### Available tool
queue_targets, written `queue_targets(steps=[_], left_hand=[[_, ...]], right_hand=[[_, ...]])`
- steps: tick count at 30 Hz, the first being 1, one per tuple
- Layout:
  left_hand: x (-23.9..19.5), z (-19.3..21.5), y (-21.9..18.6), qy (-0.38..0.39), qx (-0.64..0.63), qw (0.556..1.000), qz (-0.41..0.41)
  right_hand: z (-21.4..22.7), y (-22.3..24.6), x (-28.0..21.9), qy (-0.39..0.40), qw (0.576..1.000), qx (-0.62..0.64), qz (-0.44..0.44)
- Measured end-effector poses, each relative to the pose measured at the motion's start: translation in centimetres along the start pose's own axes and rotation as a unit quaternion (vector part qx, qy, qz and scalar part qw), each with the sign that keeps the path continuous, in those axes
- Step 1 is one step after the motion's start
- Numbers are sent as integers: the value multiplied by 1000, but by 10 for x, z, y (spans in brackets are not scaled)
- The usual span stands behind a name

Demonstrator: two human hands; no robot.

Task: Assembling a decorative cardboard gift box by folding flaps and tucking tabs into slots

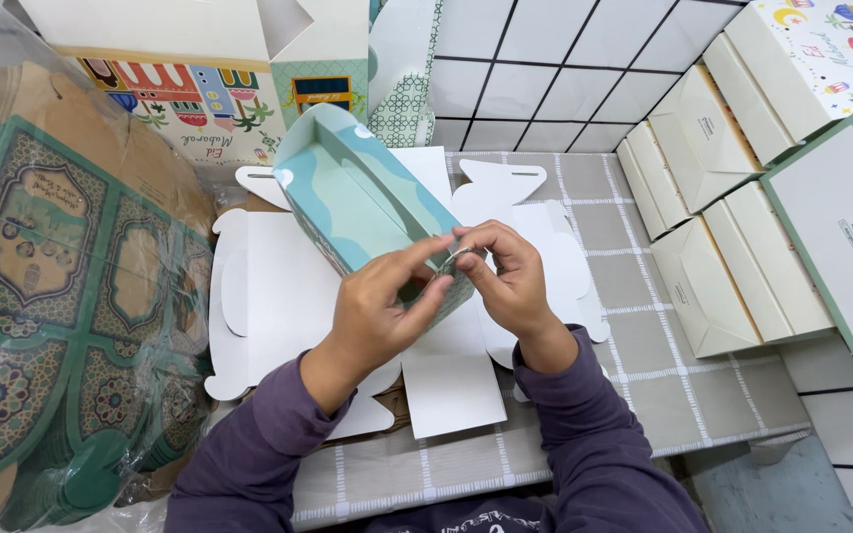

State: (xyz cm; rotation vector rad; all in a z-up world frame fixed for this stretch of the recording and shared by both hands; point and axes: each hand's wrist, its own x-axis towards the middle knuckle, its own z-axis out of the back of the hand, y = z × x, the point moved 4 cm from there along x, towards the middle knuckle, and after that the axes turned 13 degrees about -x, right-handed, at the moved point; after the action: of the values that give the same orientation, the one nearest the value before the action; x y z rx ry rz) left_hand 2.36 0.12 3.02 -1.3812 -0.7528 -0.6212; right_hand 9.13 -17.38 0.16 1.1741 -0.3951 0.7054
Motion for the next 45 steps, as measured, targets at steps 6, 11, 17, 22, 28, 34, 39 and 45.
queue_targets(steps=[6, 11, 17, 22, 28, 34, 39, 45], left_hand=[[1, 9, 9, -21, -21, 998, 58], [5, 8, 12, -14, -23, 996, 90], [-1, 3, 24, -5, -44, 989, 138], [-7, 0, 34, -14, -60, 980, 190], [-13, -5, 42, -29, -110, 960, 258], [-12, -4, 36, -28, -139, 949, 280], [-10, 0, 44, -19, -120, 961, 249], [2, 11, 37, -49, -114, 976, 176]], right_hand=[[-4, -5, 1, 21, 1000, 14, -6], [-8, -1, 2, 30, 999, 19, -35], [-10, -7, 2, 49, 994, 28, -98], [-10, -16, 3, 74, 988, 28, -130], [-14, -16, 3, 104, 980, 30, -165], [-12, 2, 8, 74, 985, 16, -156], [-2, 11, 10, 33, 996, -39, -76], [13, 32, 18, 23, 988, -152, -24]])
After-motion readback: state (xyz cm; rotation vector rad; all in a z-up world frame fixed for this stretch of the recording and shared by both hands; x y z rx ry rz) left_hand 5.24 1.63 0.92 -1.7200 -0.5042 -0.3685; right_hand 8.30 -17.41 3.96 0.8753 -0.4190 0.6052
